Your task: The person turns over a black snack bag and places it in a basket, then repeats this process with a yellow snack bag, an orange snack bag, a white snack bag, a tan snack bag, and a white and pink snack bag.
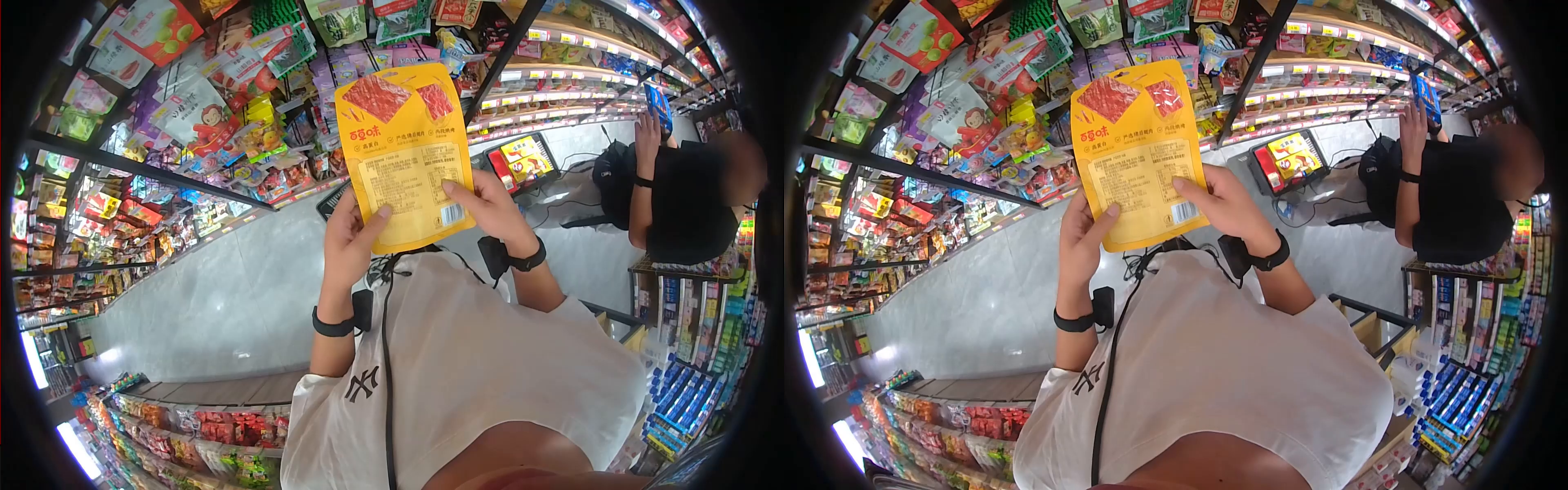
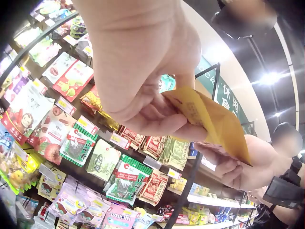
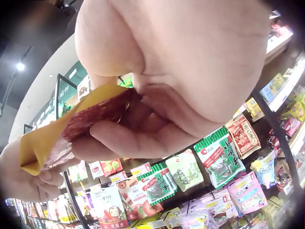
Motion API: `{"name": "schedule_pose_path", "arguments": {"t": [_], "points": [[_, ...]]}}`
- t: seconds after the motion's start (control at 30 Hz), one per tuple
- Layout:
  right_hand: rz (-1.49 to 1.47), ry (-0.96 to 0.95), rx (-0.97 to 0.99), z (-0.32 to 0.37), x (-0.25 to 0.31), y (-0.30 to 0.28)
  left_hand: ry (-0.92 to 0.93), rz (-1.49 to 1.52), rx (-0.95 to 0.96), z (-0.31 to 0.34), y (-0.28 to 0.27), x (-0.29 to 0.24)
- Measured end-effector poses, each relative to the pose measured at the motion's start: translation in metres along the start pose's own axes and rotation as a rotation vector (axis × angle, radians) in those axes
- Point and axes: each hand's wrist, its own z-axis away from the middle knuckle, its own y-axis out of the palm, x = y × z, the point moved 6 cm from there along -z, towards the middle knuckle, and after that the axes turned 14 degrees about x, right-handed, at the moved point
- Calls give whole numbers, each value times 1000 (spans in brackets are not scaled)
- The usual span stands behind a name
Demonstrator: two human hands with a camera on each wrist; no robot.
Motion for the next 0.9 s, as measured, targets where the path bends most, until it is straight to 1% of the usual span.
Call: {"name": "schedule_pose_path", "arguments": {"t": [0.13,0.23,0.33,0.43,0.47,0.5,0.57,0.6,0.67,0.73,0.77,0.8,0.87,0.9], "points": [[41,-15,14,-2,-1,6,17,-28,-10,7,-5,-2],[27,-232,-123,-8,8,12,-2,3,-49,14,-9,4],[-267,-225,-103,-8,7,12,13,-18,-53,20,-14,-3],[-179,-310,-80,-6,15,17,28,-43,-33,24,-17,-7],[-229,-275,-74,-5,13,17,30,-51,-17,26,-19,-6],[-227,-283,-85,-5,14,18,34,-60,-1,26,-20,-7],[-224,-299,-108,-7,16,22,31,-104,-38,27,-19,-11],[-174,-314,-186,-6,18,23,29,-125,-58,27,-17,-13],[-72,-346,-343,-6,23,28,9,-137,-40,28,-10,-20],[113,-410,-363,-10,15,30,-1,-188,-22,29,-4,-22],[206,-442,-370,-12,13,32,54,-213,18,29,0,-27],[81,-393,-307,-13,16,41,106,-239,57,30,3,-31],[214,-404,-216,-16,25,47,216,-257,151,32,5,-40],[281,-409,-170,-19,29,51,229,-326,180,31,5,-45]]}}
